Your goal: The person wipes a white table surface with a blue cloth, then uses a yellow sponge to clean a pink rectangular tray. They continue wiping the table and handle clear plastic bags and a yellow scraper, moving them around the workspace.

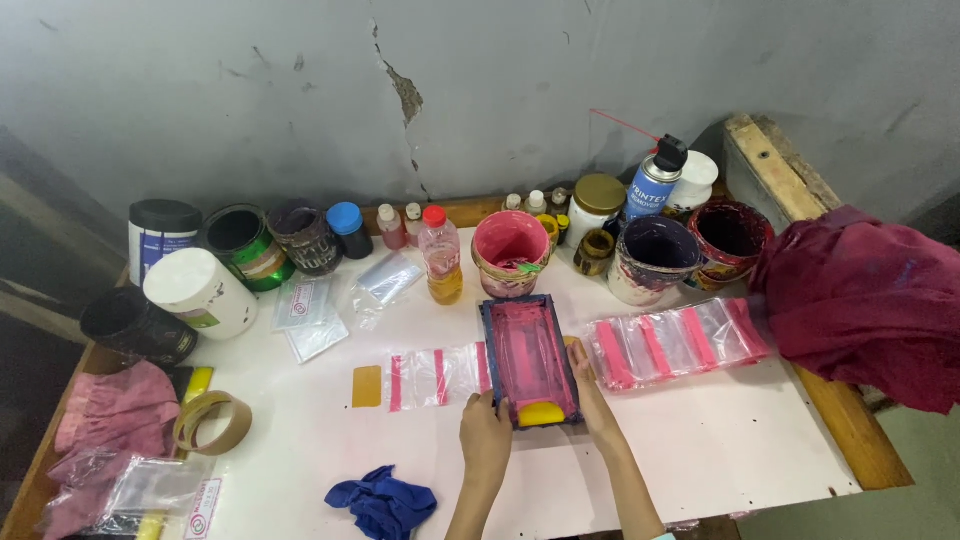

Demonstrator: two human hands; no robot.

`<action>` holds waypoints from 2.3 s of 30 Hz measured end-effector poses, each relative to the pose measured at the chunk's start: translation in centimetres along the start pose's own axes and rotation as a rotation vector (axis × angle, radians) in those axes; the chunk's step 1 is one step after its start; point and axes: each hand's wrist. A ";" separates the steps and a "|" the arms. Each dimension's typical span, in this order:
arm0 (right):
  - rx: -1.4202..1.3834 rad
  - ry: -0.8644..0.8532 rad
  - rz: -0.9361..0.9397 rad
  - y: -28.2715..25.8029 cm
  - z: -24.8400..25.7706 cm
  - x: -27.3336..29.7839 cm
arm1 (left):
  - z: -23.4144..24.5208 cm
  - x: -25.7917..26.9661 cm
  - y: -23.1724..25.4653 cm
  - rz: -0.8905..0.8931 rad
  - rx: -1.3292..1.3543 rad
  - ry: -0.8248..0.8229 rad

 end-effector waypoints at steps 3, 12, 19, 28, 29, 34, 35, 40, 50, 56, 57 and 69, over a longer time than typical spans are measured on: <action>0.007 0.010 0.010 0.5 -0.1 -0.2 | 0.2 0.1 -0.1 -0.018 0.016 0.005; 0.039 0.027 0.001 -0.1 -0.4 -0.1 | -0.3 -0.4 -0.2 0.001 -0.050 0.023; 0.115 0.047 -0.039 -2.2 -1.3 1.0 | -2.3 -1.6 -1.6 0.016 -0.131 0.053; 0.011 0.053 0.036 0.0 -0.3 0.5 | -2.1 -1.0 -1.7 -0.025 -0.098 0.040; 0.013 0.059 0.047 -0.1 -0.2 0.7 | -2.0 -1.0 -1.6 -0.024 -0.090 0.036; -0.016 0.086 0.073 0.5 0.1 0.5 | -1.8 -0.9 -1.5 -0.032 -0.083 0.025; -0.011 0.089 0.073 0.3 0.1 0.5 | -1.8 -0.8 -1.5 -0.041 -0.081 0.030; -0.025 0.097 0.073 -0.4 -0.2 1.1 | -1.7 -1.1 -1.7 -0.039 -0.095 0.027; 0.033 0.097 0.076 -0.7 0.0 1.4 | -1.8 -1.4 -2.2 -0.041 -0.107 0.026; 0.033 0.105 0.045 -0.9 -0.2 1.4 | -2.1 -1.7 -2.6 -0.054 -0.118 0.030; 0.039 0.105 0.051 -0.4 -0.1 1.3 | -2.2 -1.7 -2.7 -0.056 -0.131 0.030; 0.031 0.107 0.006 -1.1 -0.2 1.9 | -2.3 -1.9 -2.8 -0.035 -0.159 0.008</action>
Point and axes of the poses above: each hand's wrist, its own x-axis away from the middle knuckle, its own z-axis out of the back of the hand, y = z × x, and after that the axes turned 14 degrees about z, right-handed
